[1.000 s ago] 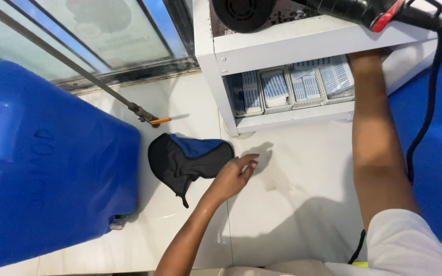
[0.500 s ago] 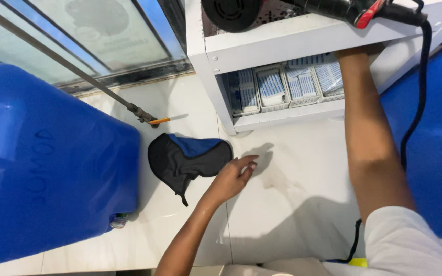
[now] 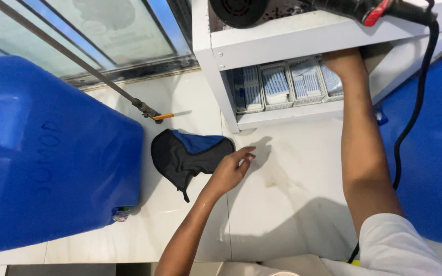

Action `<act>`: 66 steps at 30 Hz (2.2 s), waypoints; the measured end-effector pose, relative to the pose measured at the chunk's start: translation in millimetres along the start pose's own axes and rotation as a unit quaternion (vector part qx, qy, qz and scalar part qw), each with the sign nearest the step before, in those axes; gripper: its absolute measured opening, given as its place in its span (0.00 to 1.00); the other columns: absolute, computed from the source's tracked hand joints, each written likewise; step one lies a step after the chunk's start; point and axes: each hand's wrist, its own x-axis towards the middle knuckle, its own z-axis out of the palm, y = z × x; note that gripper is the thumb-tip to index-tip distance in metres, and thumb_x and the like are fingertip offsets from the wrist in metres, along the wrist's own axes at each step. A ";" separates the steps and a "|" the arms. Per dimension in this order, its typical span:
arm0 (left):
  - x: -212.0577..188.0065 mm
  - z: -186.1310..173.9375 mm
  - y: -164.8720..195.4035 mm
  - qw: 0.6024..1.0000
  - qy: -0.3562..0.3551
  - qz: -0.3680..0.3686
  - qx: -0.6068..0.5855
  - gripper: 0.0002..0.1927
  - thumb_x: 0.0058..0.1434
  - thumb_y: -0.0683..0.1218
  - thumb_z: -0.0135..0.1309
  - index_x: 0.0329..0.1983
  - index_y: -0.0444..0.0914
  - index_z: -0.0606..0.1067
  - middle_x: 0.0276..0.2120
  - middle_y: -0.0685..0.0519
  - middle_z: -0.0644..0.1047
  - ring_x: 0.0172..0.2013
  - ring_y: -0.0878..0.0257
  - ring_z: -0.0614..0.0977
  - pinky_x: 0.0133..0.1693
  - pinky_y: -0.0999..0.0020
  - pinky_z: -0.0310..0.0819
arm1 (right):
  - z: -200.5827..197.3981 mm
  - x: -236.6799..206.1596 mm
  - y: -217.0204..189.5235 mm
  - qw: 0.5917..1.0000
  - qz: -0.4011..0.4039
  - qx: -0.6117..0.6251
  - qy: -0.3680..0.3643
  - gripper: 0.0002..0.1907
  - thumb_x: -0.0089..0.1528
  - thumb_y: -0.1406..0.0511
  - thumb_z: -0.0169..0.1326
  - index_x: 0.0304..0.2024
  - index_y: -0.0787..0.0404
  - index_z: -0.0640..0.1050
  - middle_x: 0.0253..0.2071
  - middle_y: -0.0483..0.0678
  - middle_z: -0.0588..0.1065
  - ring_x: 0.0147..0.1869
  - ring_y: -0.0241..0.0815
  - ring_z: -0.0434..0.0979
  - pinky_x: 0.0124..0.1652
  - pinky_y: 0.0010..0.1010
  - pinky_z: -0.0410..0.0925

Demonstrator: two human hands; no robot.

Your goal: The person takes packets from a shelf, fills a blue plastic jug with water from a tap, and wipes the counter with a black cloth. They rinse the cloth in the sink, arrange blue jugs on the floor, carry green jugs inside, and scrub a green jug with a yellow sponge under running water.

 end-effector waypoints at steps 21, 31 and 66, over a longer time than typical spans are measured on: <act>-5.4 -6.1 -3.0 0.999 0.009 -0.036 0.003 0.20 0.68 0.42 0.47 0.62 0.35 0.72 0.49 0.42 0.82 0.50 0.52 0.84 0.46 0.62 0.78 | 12.7 38.5 -30.7 0.990 -0.035 0.067 0.121 0.17 0.72 0.64 0.50 0.60 0.66 0.77 0.58 0.64 0.75 0.62 0.64 0.72 0.59 0.50 0.65; -2.7 2.3 -2.3 1.000 -0.015 -0.010 0.006 0.19 0.67 0.42 0.47 0.61 0.35 0.73 0.47 0.43 0.83 0.48 0.52 0.85 0.45 0.63 0.79 | 8.9 -18.4 -59.6 0.995 -0.001 0.072 -0.074 0.09 0.64 0.69 0.52 0.41 0.69 0.79 0.46 0.64 0.78 0.51 0.65 0.77 0.52 0.50 0.70; -34.1 -37.0 -19.5 0.996 0.061 -0.060 -0.006 0.18 0.69 0.45 0.48 0.61 0.35 0.73 0.46 0.44 0.83 0.45 0.53 0.86 0.47 0.64 0.77 | 13.6 40.0 -109.5 0.977 0.106 0.169 -0.080 0.16 0.70 0.63 0.54 0.57 0.65 0.78 0.55 0.63 0.77 0.59 0.62 0.76 0.59 0.49 0.68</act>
